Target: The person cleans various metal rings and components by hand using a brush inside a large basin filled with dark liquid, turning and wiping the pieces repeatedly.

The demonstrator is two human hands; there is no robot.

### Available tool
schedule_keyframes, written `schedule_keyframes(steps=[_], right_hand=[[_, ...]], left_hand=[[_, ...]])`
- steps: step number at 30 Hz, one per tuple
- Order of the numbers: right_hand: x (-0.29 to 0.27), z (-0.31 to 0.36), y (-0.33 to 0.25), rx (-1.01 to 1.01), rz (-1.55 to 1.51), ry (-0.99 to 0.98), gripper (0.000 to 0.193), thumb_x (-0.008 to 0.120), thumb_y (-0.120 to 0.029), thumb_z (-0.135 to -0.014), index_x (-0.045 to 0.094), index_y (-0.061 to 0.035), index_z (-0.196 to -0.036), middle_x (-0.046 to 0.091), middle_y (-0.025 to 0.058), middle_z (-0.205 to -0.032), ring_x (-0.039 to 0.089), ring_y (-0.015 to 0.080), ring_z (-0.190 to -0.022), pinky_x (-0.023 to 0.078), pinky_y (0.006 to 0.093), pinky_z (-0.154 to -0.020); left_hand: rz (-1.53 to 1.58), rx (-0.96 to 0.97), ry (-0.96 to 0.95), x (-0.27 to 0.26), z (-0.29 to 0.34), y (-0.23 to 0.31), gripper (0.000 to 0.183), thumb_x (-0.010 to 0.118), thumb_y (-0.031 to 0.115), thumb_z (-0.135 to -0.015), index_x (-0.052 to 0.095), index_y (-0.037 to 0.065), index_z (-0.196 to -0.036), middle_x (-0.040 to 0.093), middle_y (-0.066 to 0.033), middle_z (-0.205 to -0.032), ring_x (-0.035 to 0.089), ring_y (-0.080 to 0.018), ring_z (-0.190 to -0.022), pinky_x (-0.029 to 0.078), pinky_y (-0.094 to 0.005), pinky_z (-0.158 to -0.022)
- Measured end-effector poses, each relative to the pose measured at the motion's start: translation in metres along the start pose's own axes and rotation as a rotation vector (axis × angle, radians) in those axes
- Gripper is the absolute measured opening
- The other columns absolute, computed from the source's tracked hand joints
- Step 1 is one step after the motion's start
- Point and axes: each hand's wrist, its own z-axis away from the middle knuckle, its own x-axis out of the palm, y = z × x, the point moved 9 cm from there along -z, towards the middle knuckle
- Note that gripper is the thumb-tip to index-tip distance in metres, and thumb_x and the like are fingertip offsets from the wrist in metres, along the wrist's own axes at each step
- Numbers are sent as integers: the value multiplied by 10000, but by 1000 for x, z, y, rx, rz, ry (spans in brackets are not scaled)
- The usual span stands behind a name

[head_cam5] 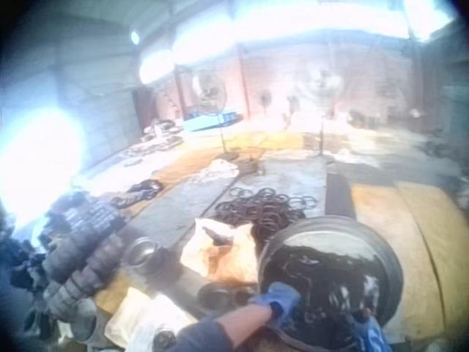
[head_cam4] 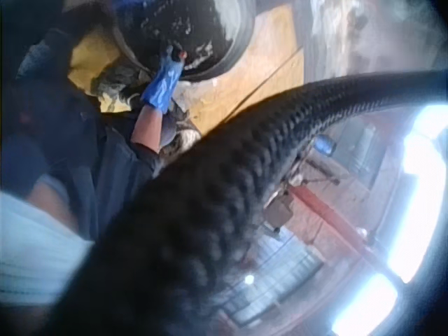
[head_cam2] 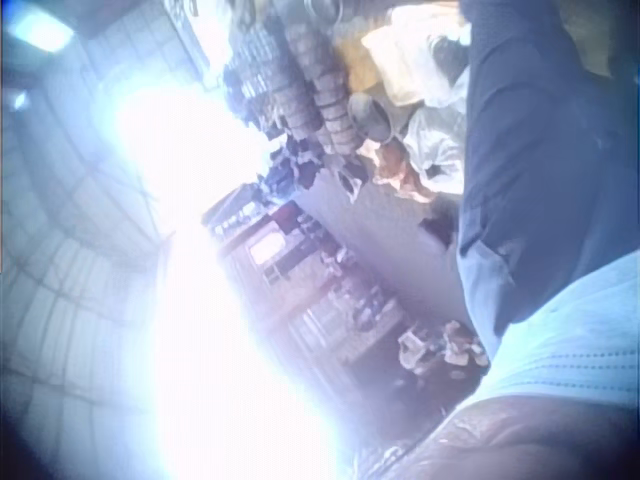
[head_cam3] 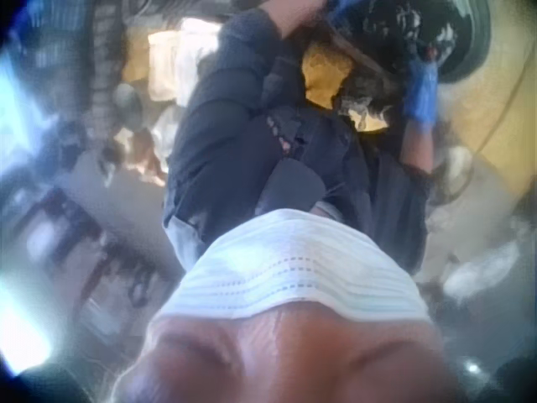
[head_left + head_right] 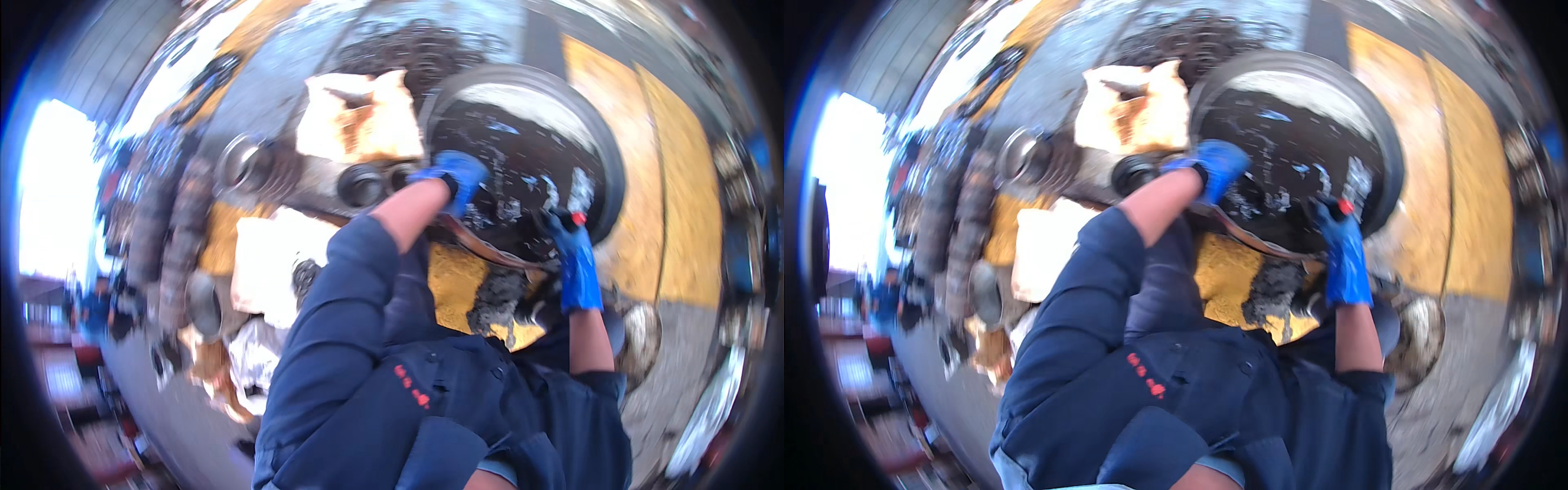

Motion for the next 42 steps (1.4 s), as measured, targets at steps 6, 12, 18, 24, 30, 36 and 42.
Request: schedule_keyframes(steps=[6,12,18,24,30,36,42], right_hand=[[5,25,-52,192,-380,274,271,697,-192,-923,708,-39,-1147,711,26,-1022,646,104,-903,528,271,-817],[54,43,-146,-202,-478,128,292,650,-210,-957,669,-22,-1180,698,42,-1070,634,109,-963,510,280,-889],[103,-1,-150,-123,-217,95,252,640,-220,-929,693,-42,-1100,718,57,-994,655,123,-911,526,283,-842],[46,-44,-68,128,-477,334,236,628,-215,-914,701,4,-965,709,61,-850,630,130,-708,495,298,-645],[17,-32,-1,338,-197,404,357,650,-288,-895,676,4,-1098,715,94,-946,656,188,-815,505,355,-716],[71,-19,-66,345,-960,241,258,614,-233,-935,664,-62,-1121,688,55,-962,652,169,-822,534,308,-737],[92,-23,-40,418,-696,172,106,612,-168,-923,661,-92,-978,666,42,-890,635,161,-735,529,317,-636]], left_hand=[[1046,-136,149,-12,30,-22,318,668,223,-868,672,4,-1098,708,-97,-967,649,-170,-877,495,-319,-824],[1757,-57,32,3,24,11,259,668,41,-856,673,35,-1115,700,-66,-1014,654,-154,-938,531,-280,-817],[1636,1,117,36,-4,-9,260,677,39,-875,672,34,-1135,699,-34,-1013,640,-134,-898,522,-278,-818],[1734,-87,98,15,7,-4,221,690,91,-891,673,19,-1099,704,-27,-965,628,-100,-819,499,-248,-754],[1684,-255,51,22,-6,-2,190,691,113,-881,664,54,-1060,706,-22,-950,626,-97,-813,462,-221,-710],[1630,-273,-60,54,-12,-8,234,665,144,-890,653,73,-1113,712,-30,-1019,640,-119,-925,471,-266,-781],[1901,-187,-69,30,2,14,405,627,204,-927,575,54,-1299,657,-49,-1193,618,-157,-1034,487,-305,-863]])
